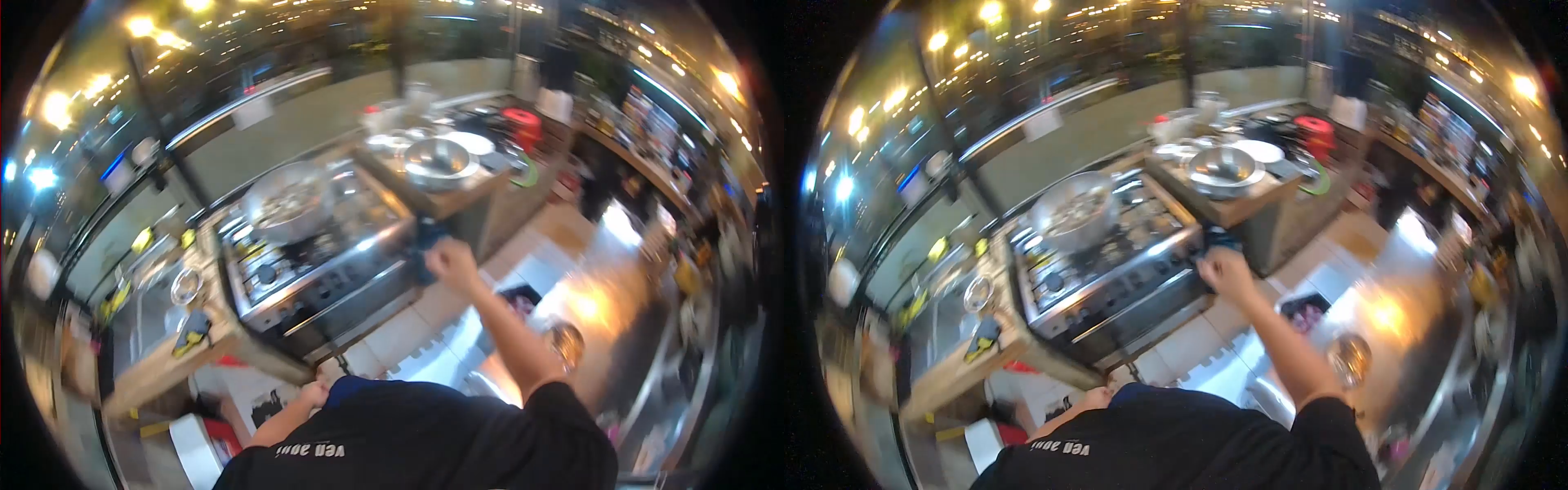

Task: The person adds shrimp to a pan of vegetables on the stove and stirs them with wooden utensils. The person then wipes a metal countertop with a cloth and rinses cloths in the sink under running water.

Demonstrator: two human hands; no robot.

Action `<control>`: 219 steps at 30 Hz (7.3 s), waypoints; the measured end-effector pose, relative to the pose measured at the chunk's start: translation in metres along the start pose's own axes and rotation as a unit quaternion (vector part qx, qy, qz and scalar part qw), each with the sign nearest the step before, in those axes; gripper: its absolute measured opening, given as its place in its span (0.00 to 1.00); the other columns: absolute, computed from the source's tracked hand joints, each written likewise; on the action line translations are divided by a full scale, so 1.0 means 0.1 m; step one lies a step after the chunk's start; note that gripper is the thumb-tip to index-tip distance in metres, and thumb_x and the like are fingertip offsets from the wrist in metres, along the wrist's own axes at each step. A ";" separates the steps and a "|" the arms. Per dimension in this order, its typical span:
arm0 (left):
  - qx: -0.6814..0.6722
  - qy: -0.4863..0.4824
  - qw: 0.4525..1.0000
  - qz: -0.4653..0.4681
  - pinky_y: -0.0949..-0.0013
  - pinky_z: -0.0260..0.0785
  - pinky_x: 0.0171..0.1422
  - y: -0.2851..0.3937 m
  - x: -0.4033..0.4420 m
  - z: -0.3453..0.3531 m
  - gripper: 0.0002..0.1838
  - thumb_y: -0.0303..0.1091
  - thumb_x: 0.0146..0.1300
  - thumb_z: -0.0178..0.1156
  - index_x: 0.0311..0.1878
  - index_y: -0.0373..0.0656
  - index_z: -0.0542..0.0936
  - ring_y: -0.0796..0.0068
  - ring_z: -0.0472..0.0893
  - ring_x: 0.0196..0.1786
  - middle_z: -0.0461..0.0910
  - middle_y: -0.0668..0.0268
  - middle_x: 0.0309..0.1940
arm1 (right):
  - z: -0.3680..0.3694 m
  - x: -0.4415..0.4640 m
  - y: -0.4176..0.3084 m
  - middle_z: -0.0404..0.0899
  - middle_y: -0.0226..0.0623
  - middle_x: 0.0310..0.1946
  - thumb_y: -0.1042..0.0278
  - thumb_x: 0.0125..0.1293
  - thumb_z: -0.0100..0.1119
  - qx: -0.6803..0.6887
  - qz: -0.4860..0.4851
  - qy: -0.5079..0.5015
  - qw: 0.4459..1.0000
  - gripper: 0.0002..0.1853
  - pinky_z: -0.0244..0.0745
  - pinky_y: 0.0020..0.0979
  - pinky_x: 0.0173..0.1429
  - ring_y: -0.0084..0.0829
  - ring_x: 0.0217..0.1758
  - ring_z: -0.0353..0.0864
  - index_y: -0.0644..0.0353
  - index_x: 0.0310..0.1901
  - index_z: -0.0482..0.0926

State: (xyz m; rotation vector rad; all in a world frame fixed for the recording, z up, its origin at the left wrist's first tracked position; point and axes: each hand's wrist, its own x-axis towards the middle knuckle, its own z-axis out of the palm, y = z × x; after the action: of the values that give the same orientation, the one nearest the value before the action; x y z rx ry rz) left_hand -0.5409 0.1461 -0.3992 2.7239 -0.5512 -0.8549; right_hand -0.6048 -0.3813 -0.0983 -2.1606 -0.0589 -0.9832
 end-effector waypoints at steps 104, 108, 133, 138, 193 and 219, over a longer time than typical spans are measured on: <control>0.375 -0.204 0.465 0.776 0.53 0.78 0.60 5.75 4.85 -0.59 0.17 0.41 0.59 0.68 0.51 0.50 0.87 0.58 0.83 0.58 0.86 0.62 0.47 | 0.91 -3.85 -0.48 0.80 0.41 0.60 0.27 0.74 0.61 0.238 0.644 0.660 0.305 0.40 0.78 0.45 0.61 0.42 0.57 0.85 0.52 0.72 0.72; 0.424 -0.175 0.423 0.781 0.54 0.79 0.57 6.31 4.61 -1.11 0.16 0.43 0.59 0.67 0.49 0.50 0.86 0.57 0.83 0.55 0.85 0.64 0.47 | 0.89 -3.88 -0.17 0.80 0.41 0.57 0.33 0.73 0.67 0.226 0.633 0.672 0.311 0.38 0.78 0.44 0.59 0.39 0.55 0.85 0.60 0.65 0.73; 0.532 -0.413 0.461 0.578 0.50 0.76 0.70 9.25 5.17 1.09 0.22 0.54 0.69 0.61 0.56 0.51 0.89 0.47 0.85 0.64 0.88 0.51 0.58 | 1.22 -3.35 0.30 0.83 0.40 0.54 0.32 0.73 0.65 0.091 0.610 0.785 0.060 0.39 0.78 0.47 0.56 0.40 0.55 0.84 0.62 0.67 0.78; 0.518 -0.410 0.366 0.656 0.48 0.80 0.61 9.83 6.16 2.09 0.12 0.40 0.68 0.67 0.53 0.57 0.88 0.51 0.87 0.54 0.88 0.56 0.53 | 0.99 -2.53 1.24 0.75 0.57 0.68 0.35 0.68 0.67 -0.263 0.766 0.560 -0.174 0.42 0.68 0.59 0.74 0.60 0.70 0.73 0.61 0.71 0.74; 0.246 -0.306 0.366 0.843 0.53 0.80 0.60 12.91 3.62 1.88 0.17 0.43 0.71 0.66 0.58 0.46 0.86 0.54 0.89 0.48 0.90 0.56 0.50 | 1.76 -1.65 3.61 0.91 0.41 0.42 0.58 0.73 0.65 0.052 0.675 0.734 0.050 0.18 0.86 0.35 0.46 0.31 0.41 0.91 0.62 0.55 0.86; 0.300 -0.343 0.128 0.881 0.50 0.76 0.72 14.01 2.92 3.34 0.18 0.40 0.72 0.62 0.59 0.42 0.84 0.51 0.78 0.70 0.81 0.53 0.66 | 0.09 0.63 4.84 0.89 0.38 0.44 0.50 0.78 0.63 0.092 0.565 0.818 -0.061 0.20 0.78 0.35 0.56 0.31 0.49 0.86 0.61 0.55 0.84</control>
State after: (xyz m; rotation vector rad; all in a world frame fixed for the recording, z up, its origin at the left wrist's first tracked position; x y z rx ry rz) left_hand -0.9109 -1.2749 -0.3545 -0.3677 -3.1993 -0.6507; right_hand -0.3969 -0.7393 -0.3574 1.0315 1.9975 -1.2077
